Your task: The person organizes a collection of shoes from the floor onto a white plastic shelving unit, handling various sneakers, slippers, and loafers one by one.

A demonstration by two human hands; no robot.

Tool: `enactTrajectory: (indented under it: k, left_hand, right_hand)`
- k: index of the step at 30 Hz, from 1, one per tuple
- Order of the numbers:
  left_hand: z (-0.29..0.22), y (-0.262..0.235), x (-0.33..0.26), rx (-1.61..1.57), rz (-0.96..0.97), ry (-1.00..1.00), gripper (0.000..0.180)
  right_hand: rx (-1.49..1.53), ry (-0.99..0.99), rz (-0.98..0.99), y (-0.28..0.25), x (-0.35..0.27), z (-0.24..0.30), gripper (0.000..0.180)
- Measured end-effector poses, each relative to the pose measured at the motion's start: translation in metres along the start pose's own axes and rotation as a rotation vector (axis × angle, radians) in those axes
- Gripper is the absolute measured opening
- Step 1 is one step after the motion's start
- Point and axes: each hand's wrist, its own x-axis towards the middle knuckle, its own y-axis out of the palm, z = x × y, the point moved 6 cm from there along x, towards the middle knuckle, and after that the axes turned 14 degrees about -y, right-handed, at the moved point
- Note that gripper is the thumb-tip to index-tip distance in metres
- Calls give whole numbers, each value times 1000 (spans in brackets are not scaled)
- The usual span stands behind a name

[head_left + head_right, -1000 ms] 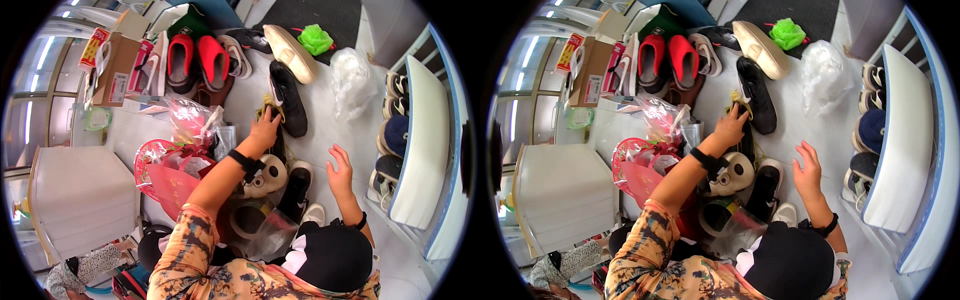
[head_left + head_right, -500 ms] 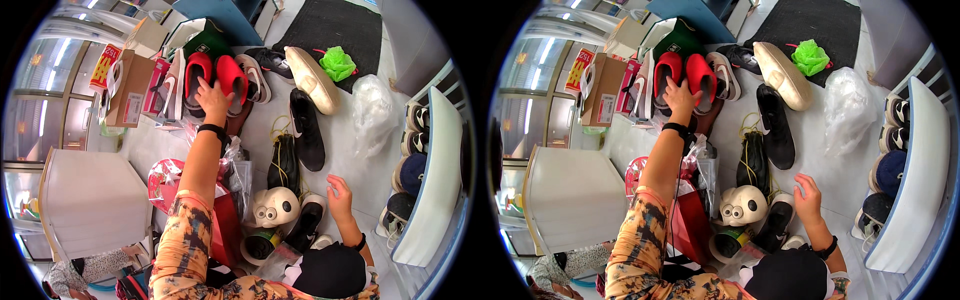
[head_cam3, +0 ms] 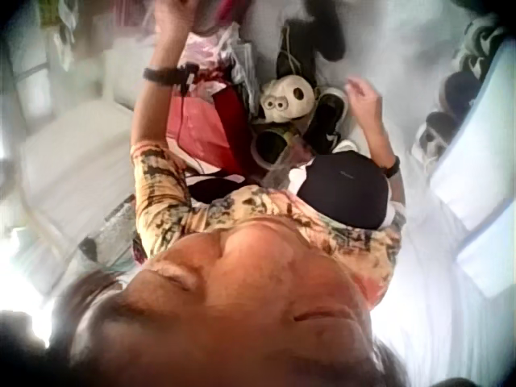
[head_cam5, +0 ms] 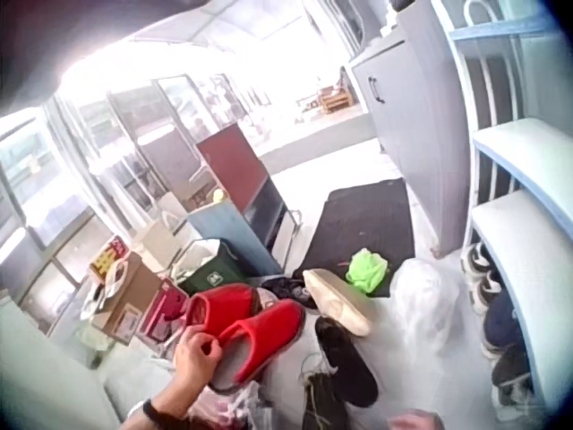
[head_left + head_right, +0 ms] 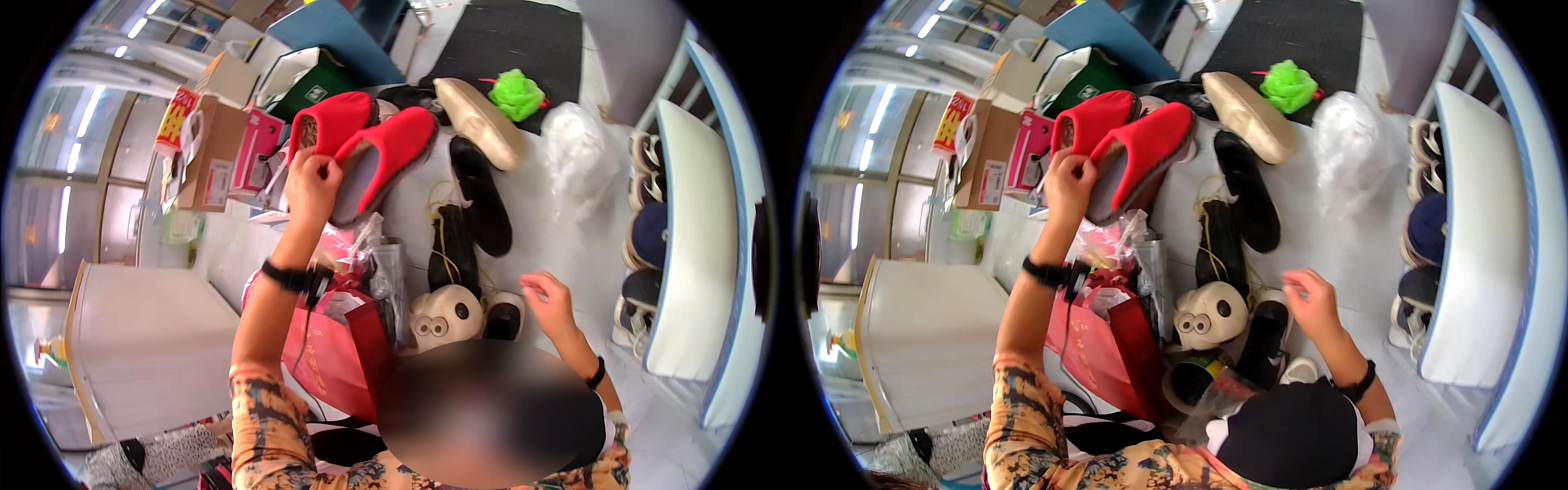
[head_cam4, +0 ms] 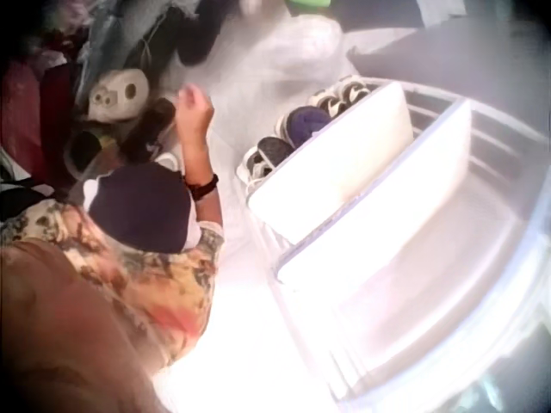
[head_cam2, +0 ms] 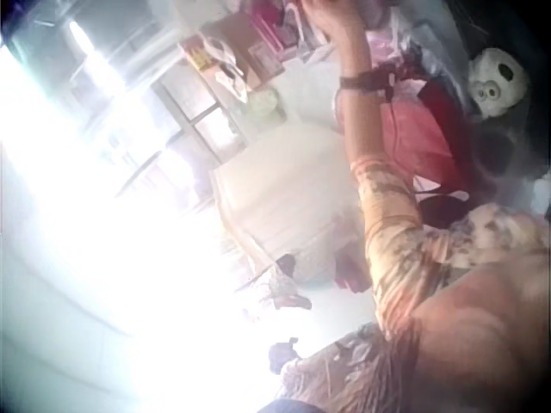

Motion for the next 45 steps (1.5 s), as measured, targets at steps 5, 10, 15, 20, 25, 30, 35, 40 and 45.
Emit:
enactTrajectory:
  k: [5,10,15,20,25,30,35,40,45]
  left_hand:
    - [-94,-51,-79,-240,212,58,10]
    - [-156,-42,-133,-368,409,200,28]
    - [-163,-26,-141,-445,461,203,44]
    - [-165,-17,-136,-616,446,22,61]
    - [-221,4,-88,-640,420,262,51]
    - [-308,51,-55,-704,442,510,47]
    - [-409,105,-49,-794,338,726,50]
    - [-484,167,-52,-617,336,717,51]
    - [-442,184,-74,-845,211,526,57]
  right_hand:
    - [952,102,128,58,20,47,55]
    - [1082,126,45,20,8,73,55]
    - [1000,196,68,17,-19,63,49]
    - [820,223,272,7,-36,52,44]
    - [773,362,113,-9,-55,24,38]
    - [674,415,-28,-30,-61,12,34]
    - [698,503,-69,-57,-75,-3,37]
    - [702,527,-98,-71,-78,-13,36]
    - [678,555,-140,-82,-86,-26,34]
